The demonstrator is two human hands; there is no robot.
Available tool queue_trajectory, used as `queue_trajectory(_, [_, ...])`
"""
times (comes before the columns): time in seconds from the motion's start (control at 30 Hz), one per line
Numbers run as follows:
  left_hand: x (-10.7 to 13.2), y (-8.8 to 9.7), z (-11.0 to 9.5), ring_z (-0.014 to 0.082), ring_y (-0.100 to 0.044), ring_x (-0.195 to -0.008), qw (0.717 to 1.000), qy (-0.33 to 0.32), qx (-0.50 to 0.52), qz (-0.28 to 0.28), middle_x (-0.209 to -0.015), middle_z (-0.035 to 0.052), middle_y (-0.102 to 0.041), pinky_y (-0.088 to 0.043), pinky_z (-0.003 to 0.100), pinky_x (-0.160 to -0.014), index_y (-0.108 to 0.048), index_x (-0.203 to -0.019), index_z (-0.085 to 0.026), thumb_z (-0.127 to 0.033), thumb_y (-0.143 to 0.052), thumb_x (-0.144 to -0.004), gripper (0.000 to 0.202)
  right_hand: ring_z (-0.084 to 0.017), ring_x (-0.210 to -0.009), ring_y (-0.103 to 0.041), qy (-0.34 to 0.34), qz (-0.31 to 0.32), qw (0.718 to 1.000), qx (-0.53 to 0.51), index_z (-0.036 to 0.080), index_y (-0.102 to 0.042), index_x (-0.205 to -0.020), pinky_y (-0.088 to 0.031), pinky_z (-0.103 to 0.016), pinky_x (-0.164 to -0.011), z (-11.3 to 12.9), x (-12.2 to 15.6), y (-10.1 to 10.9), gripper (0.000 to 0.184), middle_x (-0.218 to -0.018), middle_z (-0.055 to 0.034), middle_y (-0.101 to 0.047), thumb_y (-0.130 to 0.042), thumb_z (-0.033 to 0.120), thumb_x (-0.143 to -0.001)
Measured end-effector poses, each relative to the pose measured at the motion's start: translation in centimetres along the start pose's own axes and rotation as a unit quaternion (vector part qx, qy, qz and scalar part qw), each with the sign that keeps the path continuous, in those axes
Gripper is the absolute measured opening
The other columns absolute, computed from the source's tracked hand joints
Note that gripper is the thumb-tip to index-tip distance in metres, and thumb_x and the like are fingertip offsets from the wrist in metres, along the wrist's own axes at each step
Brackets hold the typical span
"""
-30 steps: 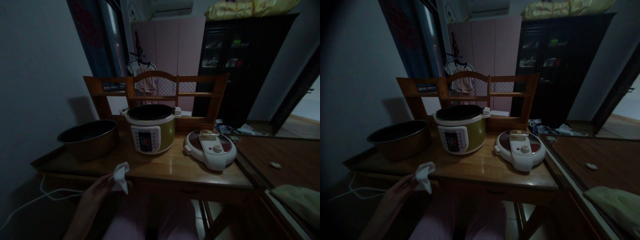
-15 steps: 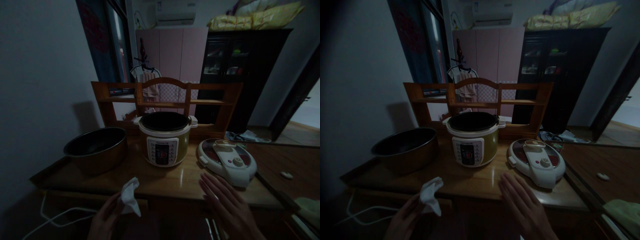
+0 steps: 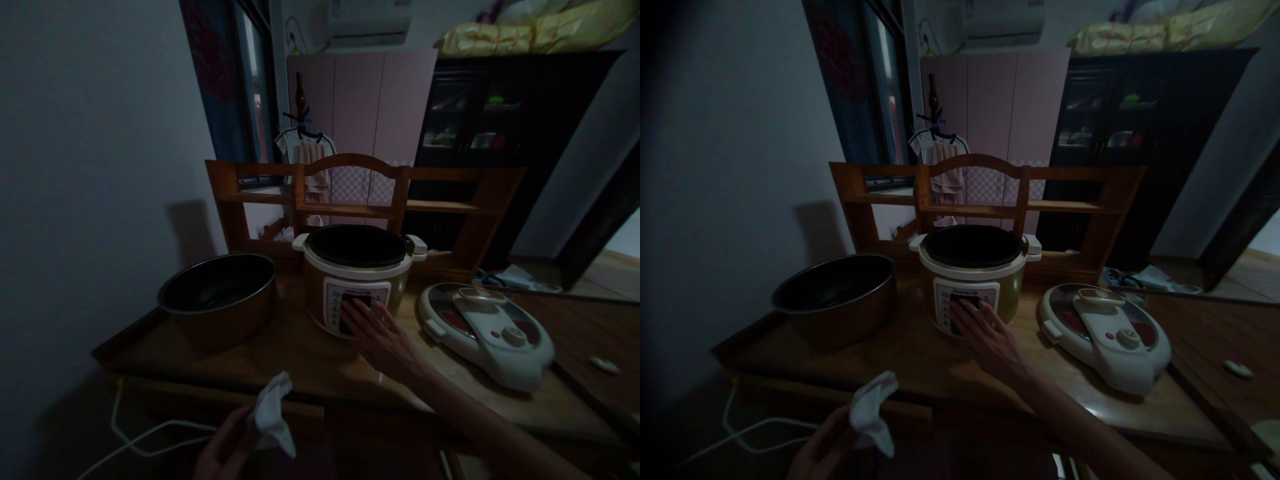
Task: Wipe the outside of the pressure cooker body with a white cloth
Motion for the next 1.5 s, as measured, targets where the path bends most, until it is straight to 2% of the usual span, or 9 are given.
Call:
queue_trajectory(0.4, [1.2, -2.2, -1.0, 0.033, -0.068, -0.107, 0.999, -0.036, -0.008, -0.009, -0.107, 0.0106, -0.076, -0.056, 0.032, -0.085, -0.074, -0.099, -0.018, -0.061, -0.081, -0.056, 0.061, -0.023, -0.149, -0.022, 0.036, 0.04, 0.998, -0.018, 0.011, -0.016, -0.156, -0.033, -0.045, -0.121, 1.0, 2.9, -1.3, 0.066, -0.162, -0.0084, -0.022, -0.041, 0.007, -0.096])
queue_trajectory(0.57, [0.8, -2.6, -1.1, 0.0324, -0.065, -0.114, 0.997, -0.04, -0.038, 0.049, -0.117, 0.0106, -0.073, -0.055, 0.032, -0.092, -0.073, -0.106, -0.018, -0.056, -0.08, -0.063, 0.058, -0.023, -0.147, -0.029, 0.049, 0.049, 0.996, -0.059, 0.007, -0.017, -0.156, -0.04, -0.044, -0.118, 1.0, 4.1, -1.5, 0.066, -0.159, -0.0116, -0.03, -0.04, 0.003, -0.094])
queue_trajectory(0.77, [0.6, -4.3, -2.3, 0.0305, -0.063, -0.119, 0.993, -0.061, -0.026, 0.094, -0.125, 0.0095, -0.07, -0.055, 0.035, -0.094, -0.069, -0.117, -0.02, -0.054, -0.077, -0.07, 0.058, -0.028, -0.132, -0.052, -0.019, -0.01, 0.983, -0.183, 0.013, -0.053, -0.139, -0.044, -0.052, -0.112, 1.2, 4.9, 1.8, 0.048, -0.143, -0.0138, -0.055, -0.044, 0.002, -0.093])
queue_trajectory(0.83, [1.0, -5.8, -3.3, 0.029, -0.064, -0.118, 0.99, -0.069, -0.025, 0.117, -0.127, 0.0085, -0.069, -0.056, 0.032, -0.091, -0.067, -0.12, -0.022, -0.052, -0.075, -0.073, 0.056, -0.026, -0.111, -0.067, -0.161, -0.056, 0.941, -0.291, 0.019, -0.068, -0.118, -0.054, -0.048, -0.101, 1.1, 5.1, 3.0, 0.029, -0.121, -0.0099, -0.07, -0.051, 0.012, -0.096])
queue_trajectory(0.93, [1.8, -8.6, -5.3, 0.0267, -0.065, -0.117, 0.985, -0.107, -0.035, 0.13, -0.127, 0.0079, -0.069, -0.056, 0.031, -0.091, -0.065, -0.124, -0.023, -0.047, -0.071, -0.08, 0.05, -0.023, -0.093, -0.072, -0.361, -0.037, 0.779, -0.511, 0.025, -0.072, -0.104, -0.06, -0.038, -0.083, 2.2, 5.2, 3.0, 0.016, -0.1, -0.0046, -0.076, -0.064, 0.034, -0.094])
queue_trajectory(1.0, [2.4, -10.4, -6.6, 0.0246, -0.063, -0.119, 0.974, -0.173, -0.052, 0.139, -0.129, 0.0074, -0.067, -0.054, 0.031, -0.097, -0.066, -0.122, -0.024, -0.043, -0.067, -0.084, 0.042, -0.024, -0.097, -0.071, -0.393, -0.02, 0.671, -0.629, 0.027, -0.07, -0.114, -0.059, -0.038, -0.085, 3.9, 4.4, 3.0, 0.029, -0.105, -0.0043, -0.075, -0.071, 0.039, -0.088])
queue_trajectory(1.07, [3.1, -11.9, -7.7, 0.0231, -0.062, -0.12, 0.953, -0.252, -0.088, 0.142, -0.131, 0.0071, -0.065, -0.053, 0.032, -0.099, -0.067, -0.121, -0.025, -0.039, -0.064, -0.087, 0.036, -0.024, -0.1, -0.07, -0.394, -0.037, 0.604, -0.692, 0.026, -0.068, -0.118, -0.057, -0.038, -0.088, 5.0, 3.6, 3.2, 0.038, -0.109, -0.0052, -0.073, -0.075, 0.04, -0.084])
queue_trajectory(1.3, [5.2, -13.8, -9.2, 0.0178, -0.053, -0.13, 0.873, -0.41, -0.203, 0.169, -0.139, 0.0025, -0.055, -0.044, 0.034, -0.11, -0.057, -0.132, -0.035, -0.024, -0.056, -0.094, 0.039, -0.024, -0.1, -0.068, -0.456, -0.092, 0.536, -0.705, 0.026, -0.064, -0.124, -0.055, -0.037, -0.085, 4.5, 4.1, 2.3, 0.058, -0.116, -0.0066, -0.071, -0.086, 0.038, -0.071])
queue_trajectory(1.5, [6.0, -14.2, -9.3, 0.0182, -0.053, -0.129, 0.847, -0.449, -0.195, 0.204, -0.14, 0.0035, -0.053, -0.046, 0.033, -0.108, -0.058, -0.131, -0.036, -0.02, -0.056, -0.093, 0.041, -0.022, -0.099, -0.067, -0.467, -0.108, 0.496, -0.724, 0.02, -0.075, -0.103, -0.052, -0.031, -0.087, 3.8, 5.5, 1.2, 0.032, -0.105, -0.0069, -0.075, -0.081, 0.036, -0.076])
Point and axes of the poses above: each hand's wrist, its own x-axis away from the middle knuckle, its own y-axis out of the back of the hand, z = x × y, the point moved 5 cm from there along -x, towards the middle knuckle
